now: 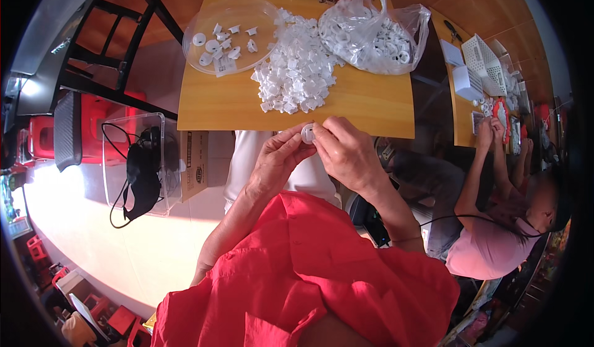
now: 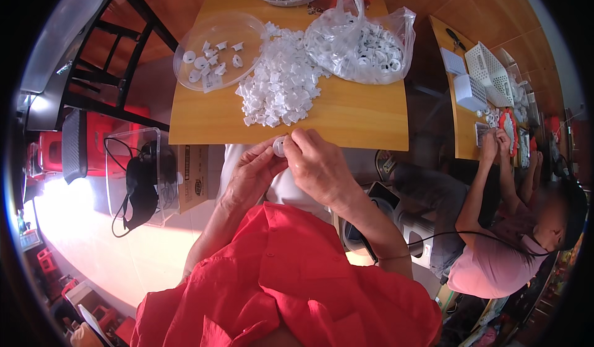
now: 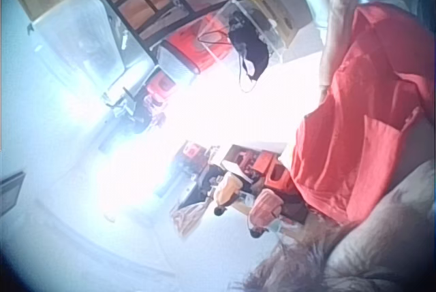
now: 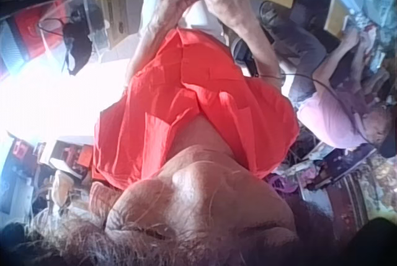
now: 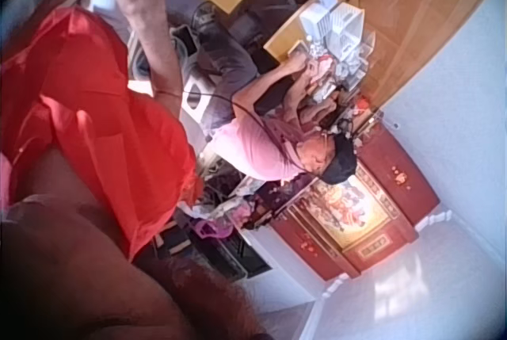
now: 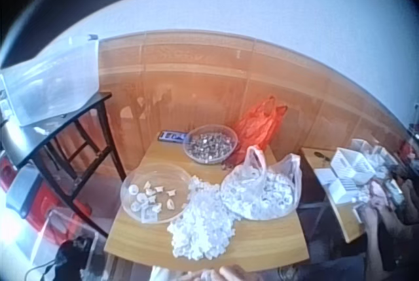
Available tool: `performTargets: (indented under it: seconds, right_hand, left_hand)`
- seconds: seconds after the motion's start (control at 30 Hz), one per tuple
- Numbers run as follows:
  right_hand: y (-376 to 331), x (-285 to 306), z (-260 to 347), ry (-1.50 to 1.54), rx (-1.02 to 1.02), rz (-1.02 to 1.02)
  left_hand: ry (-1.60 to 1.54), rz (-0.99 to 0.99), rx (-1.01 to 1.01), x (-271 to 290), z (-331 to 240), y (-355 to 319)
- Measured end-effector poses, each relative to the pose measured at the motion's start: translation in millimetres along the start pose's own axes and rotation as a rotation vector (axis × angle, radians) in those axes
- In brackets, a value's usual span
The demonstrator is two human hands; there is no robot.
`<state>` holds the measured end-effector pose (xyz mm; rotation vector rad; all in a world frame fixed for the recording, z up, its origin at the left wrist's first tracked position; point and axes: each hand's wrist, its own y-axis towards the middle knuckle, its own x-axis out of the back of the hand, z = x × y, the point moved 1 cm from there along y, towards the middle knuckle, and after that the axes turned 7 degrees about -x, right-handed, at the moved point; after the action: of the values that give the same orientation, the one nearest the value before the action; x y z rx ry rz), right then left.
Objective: The person assembles plastic components by hand, fitting small plastic inserts into round plastic bases.
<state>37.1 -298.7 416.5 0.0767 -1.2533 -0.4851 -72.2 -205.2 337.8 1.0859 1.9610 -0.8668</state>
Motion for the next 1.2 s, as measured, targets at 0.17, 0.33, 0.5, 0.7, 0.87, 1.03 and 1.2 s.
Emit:
performTargets:
  seconds: [0.17,0.33,0.5,0.7,0.87,1.03,1.2]
  right_hand:
    - [-2,-6,7,-0.067,0.029,0.019]
    - [-6,-14,6,0.095,-0.024,-0.079]
    - [-6,-14,3,0.107,-0.053,-0.091]
    - [-1,-8,-4,0.089,-0.012,-0.104]
    - [3,-4,-3,0.048,0.05,-0.075]
    - [5,-5,-3,0.033,0.073,-0.048]
    - [4,-5,-4,0.034,0.079,-0.02]
  left_hand:
    - [0.011,-0.02,-0.006,-5,-1,-2]
    - [-0.017,-0.054,-0.027,-7,-2,-4]
    - [0.002,-0.047,-0.028,-3,-2,-2]
    - [-0.005,0.002,-0.031,-2,-1,-2]
    - [0.037,-0.011,-0.05,0,1,-2]
    - [0.082,-0.016,-0.047,-1,-2,-3]
    - [0.111,-0.026,-0.015,-3,-3,-4]
